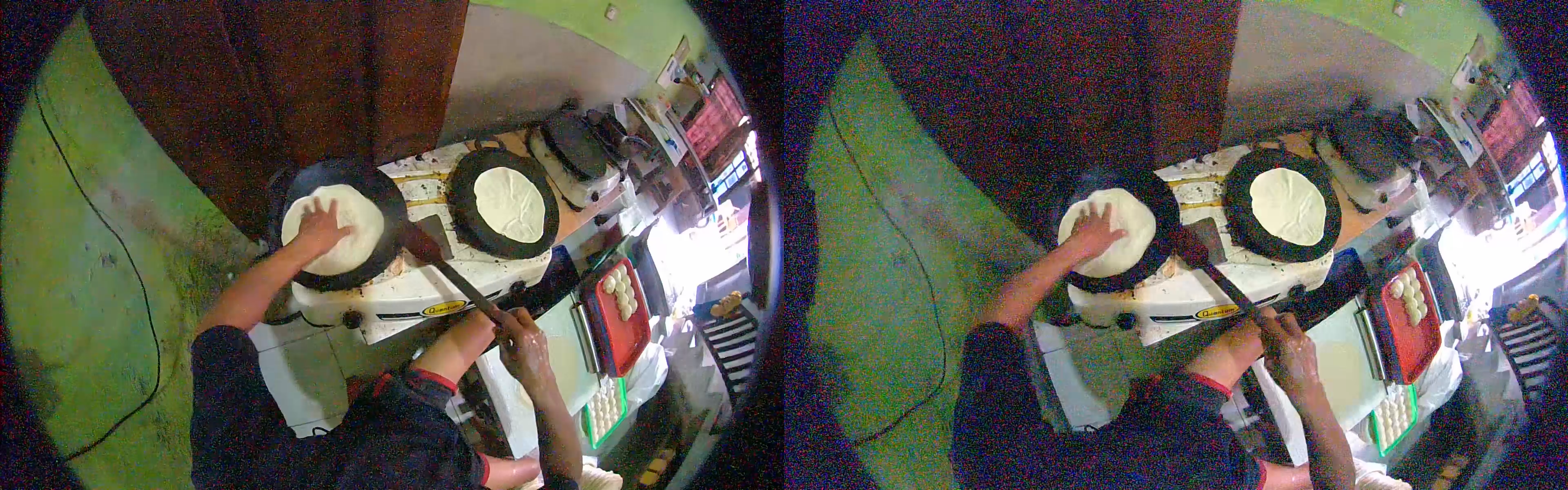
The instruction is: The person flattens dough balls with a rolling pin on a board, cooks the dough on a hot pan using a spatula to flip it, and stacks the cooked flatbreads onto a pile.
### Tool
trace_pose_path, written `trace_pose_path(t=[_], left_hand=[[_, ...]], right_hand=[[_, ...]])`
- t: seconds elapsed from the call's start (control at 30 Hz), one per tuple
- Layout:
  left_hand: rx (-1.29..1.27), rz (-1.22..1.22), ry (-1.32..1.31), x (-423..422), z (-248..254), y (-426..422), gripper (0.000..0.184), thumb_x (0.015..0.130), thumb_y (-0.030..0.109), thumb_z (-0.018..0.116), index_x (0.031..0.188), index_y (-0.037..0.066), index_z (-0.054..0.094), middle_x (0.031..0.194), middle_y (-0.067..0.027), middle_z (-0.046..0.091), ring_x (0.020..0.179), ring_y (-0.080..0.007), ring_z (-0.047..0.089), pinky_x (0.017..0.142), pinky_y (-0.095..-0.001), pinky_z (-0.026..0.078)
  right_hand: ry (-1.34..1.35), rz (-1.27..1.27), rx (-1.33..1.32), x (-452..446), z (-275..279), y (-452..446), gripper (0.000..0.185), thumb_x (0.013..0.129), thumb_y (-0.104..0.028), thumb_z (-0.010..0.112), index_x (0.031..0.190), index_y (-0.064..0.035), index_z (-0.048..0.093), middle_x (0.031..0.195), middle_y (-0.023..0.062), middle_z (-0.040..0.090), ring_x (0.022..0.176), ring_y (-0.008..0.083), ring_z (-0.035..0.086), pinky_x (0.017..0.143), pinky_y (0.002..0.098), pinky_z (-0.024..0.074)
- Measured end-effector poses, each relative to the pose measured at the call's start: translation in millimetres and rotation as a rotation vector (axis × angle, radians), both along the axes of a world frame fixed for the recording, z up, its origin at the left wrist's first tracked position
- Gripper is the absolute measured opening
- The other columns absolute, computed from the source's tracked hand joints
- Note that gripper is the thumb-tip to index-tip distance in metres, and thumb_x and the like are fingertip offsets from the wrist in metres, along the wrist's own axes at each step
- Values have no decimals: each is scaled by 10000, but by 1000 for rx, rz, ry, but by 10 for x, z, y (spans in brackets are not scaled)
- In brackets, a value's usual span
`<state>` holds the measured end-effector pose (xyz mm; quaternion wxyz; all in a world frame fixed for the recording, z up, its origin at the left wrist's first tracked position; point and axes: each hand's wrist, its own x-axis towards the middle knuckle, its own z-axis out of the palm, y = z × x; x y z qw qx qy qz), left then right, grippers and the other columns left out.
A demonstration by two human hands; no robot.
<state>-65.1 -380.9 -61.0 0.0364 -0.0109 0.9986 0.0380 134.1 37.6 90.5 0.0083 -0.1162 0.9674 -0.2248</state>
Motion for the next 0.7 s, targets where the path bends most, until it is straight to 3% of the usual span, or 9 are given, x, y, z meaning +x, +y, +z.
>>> trace_pose_path(t=[0.07,0.1,0.23,0.27,0.37,0.43,0.57,0.6,0.7], left_hand=[[-103,223,-177,-291,53,77,728,956,621,474,1290,-10,618,1523,-220,412,1406,-442,365,1084,-596,364],[-25,130,-199,-267,349,58,715,964,613,459,1230,-21,650,1437,-217,519,1296,-450,498,974,-596,451],[-99,-6,-255,-329,411,123,593,988,518,469,1078,-11,722,1072,-181,719,988,-391,690,900,-509,518],[-137,-42,-234,-189,509,175,574,991,504,470,1068,-4,726,1066,-186,719,997,-377,690,890,-495,525],[-165,-140,-110,-98,459,69,513,996,457,481,1047,11,728,1055,-209,719,1005,-369,693,838,-492,550],[-56,-4,-35,-272,599,-59,514,996,456,483,1045,3,722,1037,-217,718,986,-390,693,845,-512,545],[81,190,133,-214,1493,36,531,1004,460,455,1072,-2,708,1017,-224,718,967,-433,686,868,-540,532],[143,168,224,-201,1623,38,505,1002,439,472,1092,-3,701,1020,-222,718,962,-434,687,867,-527,535],[400,61,510,-98,1881,181,420,990,357,536,1163,-1,672,1072,-217,706,988,-421,683,875,-481,539]], right_hand=[[17,8,52,90,-38,-95,320,871,-61,656,1184,-128,654,966,150,616,786,389,648,651,482,530],[-17,-1,68,148,-1,-156,315,873,-67,654,1182,-130,654,969,150,617,778,390,649,646,483,530],[-92,0,89,361,19,-222,360,891,-69,619,1236,-169,638,997,158,625,785,395,660,629,485,536],[-156,-29,60,397,207,-336,388,895,-60,599,1263,-182,629,999,163,624,795,399,663,627,483,538],[-55,28,43,363,-213,-316,453,883,-47,578,1308,-201,607,1018,172,622,818,409,665,639,492,539],[99,90,51,-17,-513,-547,483,864,-36,573,1321,-190,597,1033,181,619,834,407,666,666,480,539],[69,224,-81,-1059,-965,-1334,310,901,-59,565,1203,-114,605,1031,212,591,849,423,650,728,482,540],[227,299,-158,-1246,-1198,-1441,343,902,-76,584,1241,-125,580,1062,217,593,853,440,642,723,498,540],[189,273,-253,-1225,-1121,-1442,332,932,-120,572,1264,-118,581,1054,206,602,872,431,653,722,519,550]])
